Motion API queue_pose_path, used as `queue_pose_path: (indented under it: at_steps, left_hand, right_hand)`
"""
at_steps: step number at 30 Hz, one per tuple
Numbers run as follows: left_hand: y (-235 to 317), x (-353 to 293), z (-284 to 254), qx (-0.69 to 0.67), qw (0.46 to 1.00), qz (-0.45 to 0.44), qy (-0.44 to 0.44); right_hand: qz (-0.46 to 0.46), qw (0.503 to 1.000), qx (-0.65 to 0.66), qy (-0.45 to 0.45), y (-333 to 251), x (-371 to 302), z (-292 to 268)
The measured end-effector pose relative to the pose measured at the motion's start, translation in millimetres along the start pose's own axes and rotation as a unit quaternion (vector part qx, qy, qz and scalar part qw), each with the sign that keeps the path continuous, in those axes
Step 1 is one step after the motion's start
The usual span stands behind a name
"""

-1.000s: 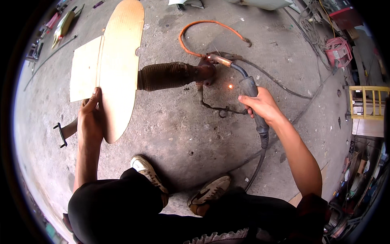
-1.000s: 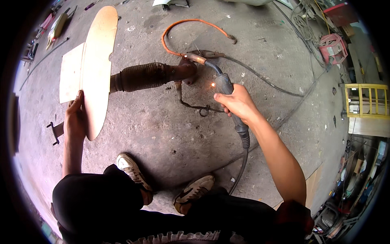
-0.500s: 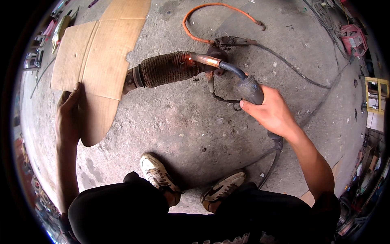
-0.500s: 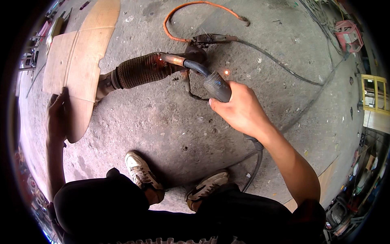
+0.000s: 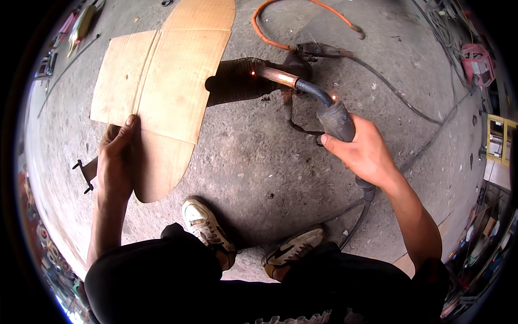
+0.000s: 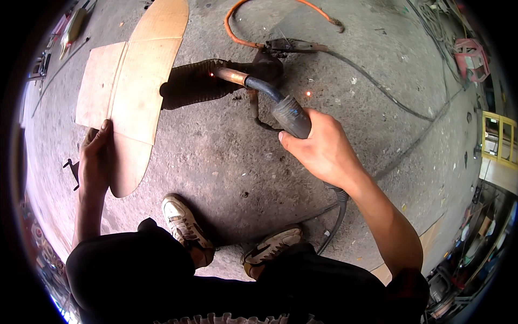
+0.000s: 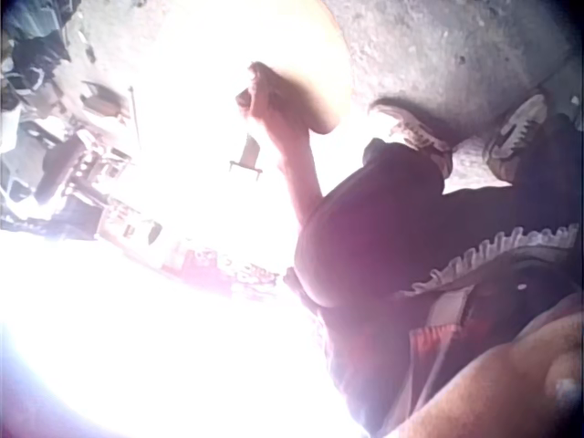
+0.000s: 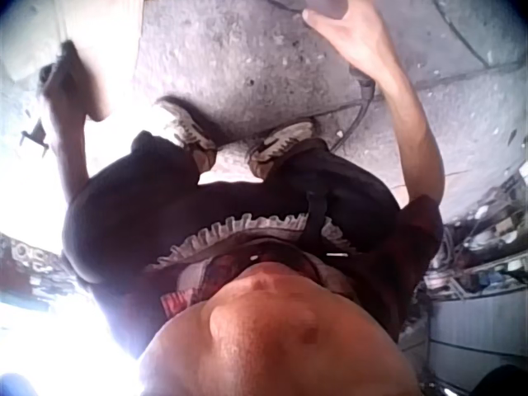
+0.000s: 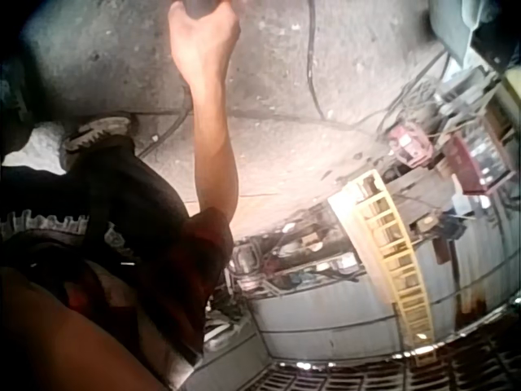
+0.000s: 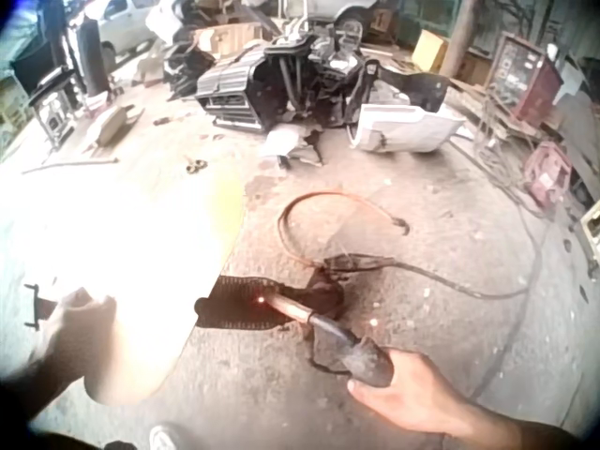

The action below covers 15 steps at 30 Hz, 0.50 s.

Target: The person welds a metal exhaust pipe on the floor using a welding torch, holding a piece of cardboard near the welding arc.

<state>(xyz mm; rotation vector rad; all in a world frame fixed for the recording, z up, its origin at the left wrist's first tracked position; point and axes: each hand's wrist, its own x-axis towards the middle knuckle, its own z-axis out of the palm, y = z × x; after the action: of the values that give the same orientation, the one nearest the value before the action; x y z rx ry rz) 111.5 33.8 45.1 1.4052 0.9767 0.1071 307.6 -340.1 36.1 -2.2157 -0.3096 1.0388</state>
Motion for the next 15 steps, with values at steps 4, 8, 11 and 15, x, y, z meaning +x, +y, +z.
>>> queue_pose_path:
  at_steps: [4, 8, 11, 15]
  left_hand:
    - [-1.8, -3.3, 10.6, -0.013, 1.000, 0.011, -0.010]
    - [-0.6, -14.7, 43.3, -0.051, 0.998, 0.020, 0.013]
    - [-7.4, -8.4, 34.9, -0.013, 1.000, 0.006, -0.014]
    - [-8.4, -14.3, 37.3, -0.009, 1.000, 0.009, -0.019]
  right_hand:
    - [-0.026, 1.000, -0.008, 0.009, 1.4, 0.1, 1.7]
    - [-0.018, 1.000, -0.024, 0.008, -2.5, -1.4, 2.4]
    - [-0.020, 0.999, -0.031, 0.015, -4.2, -3.0, 2.4]
    - [-0.029, 0.999, -0.031, 0.020, -1.8, -3.0, 3.2]
